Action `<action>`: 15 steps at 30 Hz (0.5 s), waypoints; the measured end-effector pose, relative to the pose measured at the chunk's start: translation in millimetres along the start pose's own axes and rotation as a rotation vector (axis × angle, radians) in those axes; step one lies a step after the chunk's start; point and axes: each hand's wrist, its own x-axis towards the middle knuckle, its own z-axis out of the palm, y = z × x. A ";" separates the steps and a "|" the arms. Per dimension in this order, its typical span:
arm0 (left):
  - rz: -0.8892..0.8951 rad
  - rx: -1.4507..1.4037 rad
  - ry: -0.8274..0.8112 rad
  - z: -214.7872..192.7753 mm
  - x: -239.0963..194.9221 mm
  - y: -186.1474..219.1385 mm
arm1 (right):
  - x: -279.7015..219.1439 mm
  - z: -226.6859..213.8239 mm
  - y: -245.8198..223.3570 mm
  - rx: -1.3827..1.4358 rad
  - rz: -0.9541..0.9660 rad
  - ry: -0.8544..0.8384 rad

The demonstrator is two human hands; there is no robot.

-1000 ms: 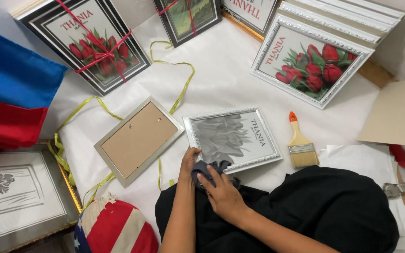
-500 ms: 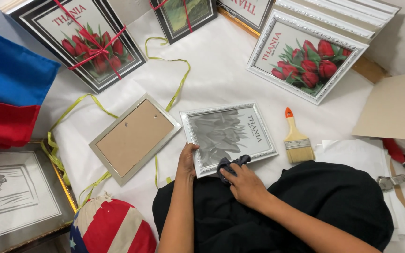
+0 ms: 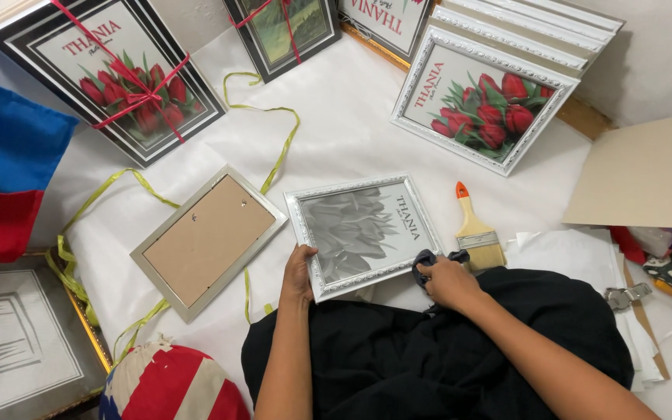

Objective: Cleaning a glass pane and assembling it into a picture frame with a backing board

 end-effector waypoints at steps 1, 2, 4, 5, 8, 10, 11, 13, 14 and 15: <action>0.001 0.001 -0.002 2.5 -2.4 0.9 | 5.1 1.7 6.5 0.001 0.000 0.002; 0.001 0.002 -0.003 5.1 -4.2 2.7 | 10.7 3.2 12.6 0.022 0.027 -0.014; 0.004 0.003 -0.007 7.7 -6.3 4.4 | 28.8 5.5 28.7 0.042 0.053 -0.025; 0.002 0.001 -0.003 7.6 -6.2 4.4 | 41.4 6.3 38.5 -0.021 0.113 -0.034; -0.001 -0.004 0.008 8.9 -8.8 5.7 | 48.9 -15.4 39.5 0.067 0.196 0.132; -0.001 -0.007 0.015 6.5 -4.9 3.3 | 47.4 -26.3 31.8 0.218 0.212 0.309; 0.000 0.007 0.011 2.6 -0.3 0.3 | 48.1 -25.4 28.0 0.211 0.205 0.228; 0.000 0.024 0.000 5.0 0.0 1.0 | 53.2 -14.5 28.6 0.206 0.200 0.152; 0.013 0.037 -0.002 10.7 -4.4 5.6 | 59.6 -6.0 31.7 0.185 0.198 0.140; 0.026 0.049 -0.004 16.1 -8.6 10.3 | 66.3 2.6 34.6 0.164 0.195 0.127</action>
